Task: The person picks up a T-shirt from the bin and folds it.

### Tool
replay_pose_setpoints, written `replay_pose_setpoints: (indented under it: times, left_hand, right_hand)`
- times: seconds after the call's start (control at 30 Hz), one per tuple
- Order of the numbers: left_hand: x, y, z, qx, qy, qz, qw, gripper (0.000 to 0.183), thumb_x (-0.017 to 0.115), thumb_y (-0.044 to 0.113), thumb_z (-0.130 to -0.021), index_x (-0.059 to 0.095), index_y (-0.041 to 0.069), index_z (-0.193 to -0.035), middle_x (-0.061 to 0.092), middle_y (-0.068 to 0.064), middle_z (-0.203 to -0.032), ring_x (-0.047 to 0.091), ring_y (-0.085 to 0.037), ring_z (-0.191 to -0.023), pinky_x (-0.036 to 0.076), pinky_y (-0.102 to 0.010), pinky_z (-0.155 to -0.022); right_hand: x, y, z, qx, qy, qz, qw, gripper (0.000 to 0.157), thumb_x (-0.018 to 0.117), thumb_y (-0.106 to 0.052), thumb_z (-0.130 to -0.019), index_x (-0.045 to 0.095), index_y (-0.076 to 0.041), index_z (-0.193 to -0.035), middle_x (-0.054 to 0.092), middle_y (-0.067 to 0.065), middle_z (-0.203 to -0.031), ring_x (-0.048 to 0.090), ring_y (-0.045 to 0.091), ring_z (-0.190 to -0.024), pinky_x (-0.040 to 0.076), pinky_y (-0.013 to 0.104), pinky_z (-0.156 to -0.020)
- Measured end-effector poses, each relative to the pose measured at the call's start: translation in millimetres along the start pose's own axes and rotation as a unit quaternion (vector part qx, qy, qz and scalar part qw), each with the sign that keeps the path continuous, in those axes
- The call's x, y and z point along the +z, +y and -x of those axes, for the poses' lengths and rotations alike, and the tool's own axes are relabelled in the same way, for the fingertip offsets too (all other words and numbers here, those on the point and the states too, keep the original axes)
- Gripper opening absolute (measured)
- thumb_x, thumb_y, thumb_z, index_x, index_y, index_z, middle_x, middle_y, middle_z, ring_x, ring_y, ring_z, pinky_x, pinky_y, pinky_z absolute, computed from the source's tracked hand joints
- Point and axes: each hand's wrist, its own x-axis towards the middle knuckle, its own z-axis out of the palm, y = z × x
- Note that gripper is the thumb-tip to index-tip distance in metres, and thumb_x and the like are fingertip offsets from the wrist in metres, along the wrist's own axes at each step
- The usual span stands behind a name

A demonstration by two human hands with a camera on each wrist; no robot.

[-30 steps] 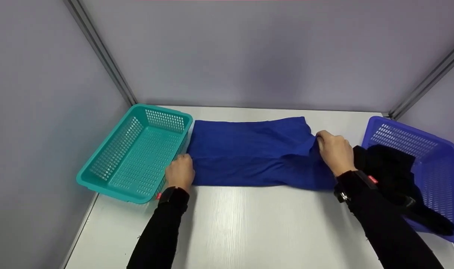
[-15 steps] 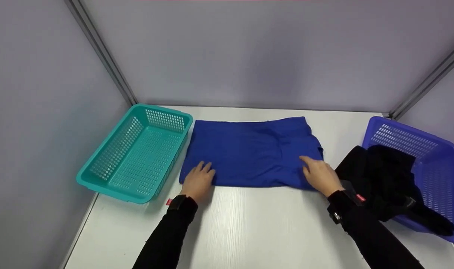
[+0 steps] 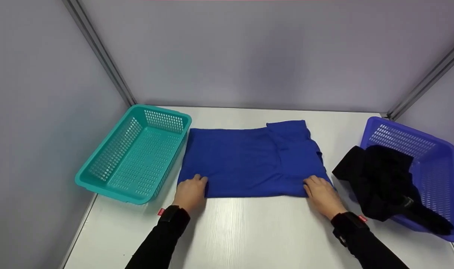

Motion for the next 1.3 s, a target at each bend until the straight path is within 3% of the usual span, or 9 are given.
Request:
replay_pose_setpoints:
  times: [0.2,0.3,0.43,0.53,0.6,0.77,0.93,1.13,1.3]
  left_hand:
    - [9.3,2.2,-2.8,0.002,0.012,-0.032,0.9994,0.043,0.07,0.007,-0.089,0.066,0.008,-0.132,0.062,-0.022,-0.118,0.067,-0.032,-0.071,0.055,-0.044,-0.053]
    - [15.3,0.9,-3.2,-0.008,0.013,-0.007,0.9999,0.041,0.068,0.016,-0.097,0.064,0.007,-0.136,0.057,-0.023,-0.122,0.063,-0.035,-0.084,0.055,-0.045,-0.059]
    - [18.7,-5.0,-4.7,0.001,0.035,0.011,0.9993,0.033,0.073,0.02,-0.094,0.067,0.003,-0.122,0.054,-0.025,-0.123,0.056,-0.043,-0.107,0.053,-0.052,-0.082]
    - [18.9,-8.8,-7.4,0.028,0.035,0.03,0.9985,0.025,0.074,0.017,-0.093,0.062,0.003,-0.11,0.051,-0.027,-0.134,0.049,-0.049,-0.127,0.046,-0.058,-0.101]
    - [18.3,-9.9,-8.9,0.041,0.026,0.043,0.9979,0.026,0.074,0.015,-0.092,0.059,0.002,-0.109,0.052,-0.026,-0.136,0.048,-0.05,-0.132,0.045,-0.058,-0.105]
    - [14.6,-11.2,-11.9,0.035,-0.018,0.034,0.9987,0.042,0.073,0.02,-0.094,0.057,0.0,-0.127,0.057,-0.023,-0.126,0.057,-0.045,-0.115,0.051,-0.054,-0.093]
    - [10.4,-11.3,-11.3,-0.002,-0.074,0.057,0.9956,0.062,0.071,0.022,-0.096,0.046,0.003,-0.149,0.064,-0.024,-0.128,0.059,-0.044,-0.118,0.05,-0.058,-0.093]
    - [4.8,-9.5,-12.2,0.006,-0.072,0.052,0.996,0.046,0.077,0.02,-0.091,0.056,0.002,-0.129,0.071,-0.021,-0.104,0.066,-0.042,-0.098,0.052,-0.058,-0.085]
    - [1.5,-10.9,-17.4,0.024,-0.063,0.045,0.9967,0.041,0.081,0.023,-0.088,0.063,0.003,-0.119,0.051,-0.025,-0.138,0.048,-0.046,-0.128,0.044,-0.06,-0.1]
  right_hand:
    - [8.6,-2,-4,-0.036,0.049,0.111,0.992,0.039,0.071,-0.012,-0.095,0.063,0.003,-0.13,0.071,0.02,-0.096,0.06,0.04,-0.082,0.041,0.049,-0.074]
    - [11.5,0,-6,-0.04,0.061,0.127,0.989,0.031,0.075,-0.013,-0.09,0.068,0.003,-0.116,0.067,0.02,-0.092,0.058,0.04,-0.083,0.038,0.049,-0.071]
    - [9.3,2,-11,-0.037,0.045,0.106,0.993,0.021,0.079,-0.012,-0.085,0.064,0.0,-0.093,0.06,0.025,-0.112,0.054,0.047,-0.115,0.039,0.06,-0.095]
    - [6.3,3,-13,-0.032,0.0,0.072,0.997,0.016,0.075,-0.01,-0.083,0.063,0.0,-0.087,0.057,0.027,-0.135,0.042,0.051,-0.138,0.022,0.069,-0.114]
    - [4.9,3,-13,-0.027,-0.024,0.056,0.998,0.014,0.072,-0.01,-0.083,0.063,0.0,-0.087,0.058,0.027,-0.136,0.046,0.049,-0.137,0.014,0.07,-0.117]
    - [5.8,3,-10,0.001,-0.021,0.044,0.999,0.034,0.072,-0.017,-0.087,0.061,0.001,-0.114,0.061,0.02,-0.113,0.06,0.039,-0.112,0.019,0.072,-0.113]
    - [3.5,5,-11,0.056,-0.05,0.022,0.997,0.066,0.07,-0.028,-0.093,0.048,0.003,-0.146,0.063,0.026,-0.126,0.053,0.046,-0.121,0.015,0.075,-0.111]
    - [1.9,5,-14,0.038,-0.052,0.039,0.997,0.037,0.072,-0.028,-0.09,0.064,0.002,-0.109,0.058,0.025,-0.117,0.049,0.048,-0.119,0.019,0.073,-0.112]
    - [-2.8,6,-17,0.053,-0.085,-0.028,0.995,0.034,0.07,-0.034,-0.094,0.055,-0.003,-0.089,0.042,0.031,-0.15,0.025,0.059,-0.144,0.011,0.071,-0.116]
